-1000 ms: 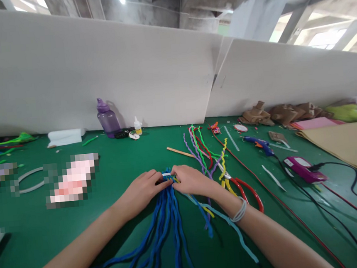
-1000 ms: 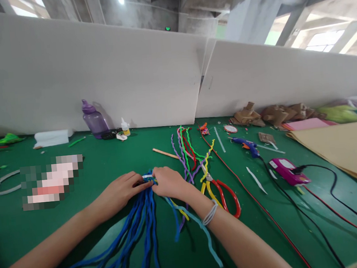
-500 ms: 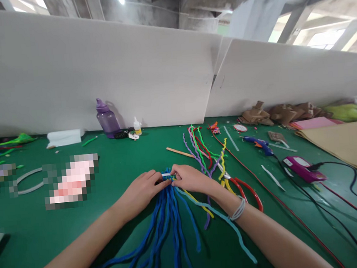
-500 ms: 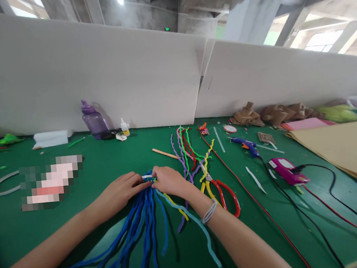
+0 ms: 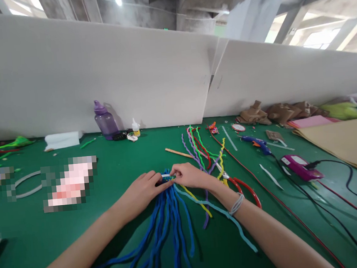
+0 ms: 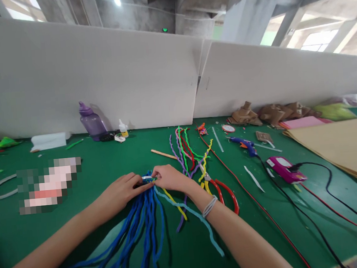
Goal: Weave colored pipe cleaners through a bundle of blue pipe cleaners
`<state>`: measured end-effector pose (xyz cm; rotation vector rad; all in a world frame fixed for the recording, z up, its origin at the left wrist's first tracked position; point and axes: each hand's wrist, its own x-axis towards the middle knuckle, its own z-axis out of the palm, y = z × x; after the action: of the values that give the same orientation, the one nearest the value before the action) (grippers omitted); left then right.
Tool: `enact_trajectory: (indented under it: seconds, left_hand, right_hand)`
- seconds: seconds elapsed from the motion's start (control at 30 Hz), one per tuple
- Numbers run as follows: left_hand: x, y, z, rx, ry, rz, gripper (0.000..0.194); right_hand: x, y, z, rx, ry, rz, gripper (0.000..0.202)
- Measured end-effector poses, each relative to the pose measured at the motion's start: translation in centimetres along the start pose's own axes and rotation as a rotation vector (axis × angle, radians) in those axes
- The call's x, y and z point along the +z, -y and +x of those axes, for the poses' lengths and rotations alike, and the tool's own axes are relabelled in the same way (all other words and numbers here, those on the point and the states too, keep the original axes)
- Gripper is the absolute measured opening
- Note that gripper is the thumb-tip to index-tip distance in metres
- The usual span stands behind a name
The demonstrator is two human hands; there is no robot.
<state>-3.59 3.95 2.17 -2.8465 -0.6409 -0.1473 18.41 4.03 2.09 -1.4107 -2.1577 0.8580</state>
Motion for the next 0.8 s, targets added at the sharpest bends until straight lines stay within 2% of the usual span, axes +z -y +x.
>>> enact_trajectory:
  seconds: [0.1,0.33,0.8]
  left_hand:
    - [-0.03,0.02,0.03,0.013,-0.019,0.006,0.054]
    - [-0.15,-0.14,0.05,-0.001,-0.035,0.0,0.049]
    - [-0.07,-0.11,-0.06,-0.015,-0.037,-0.013,0.048]
  right_hand:
    - [0.14,-0.24,0.15,0.009,-0.003,0.029,0.021]
    - [0.57,-0.04,0.13,-0.024,-0.097,-0.027,0.018]
    - [0.5,-0.06,-0.05,-0.043,-0.099,-0.021,0.014]
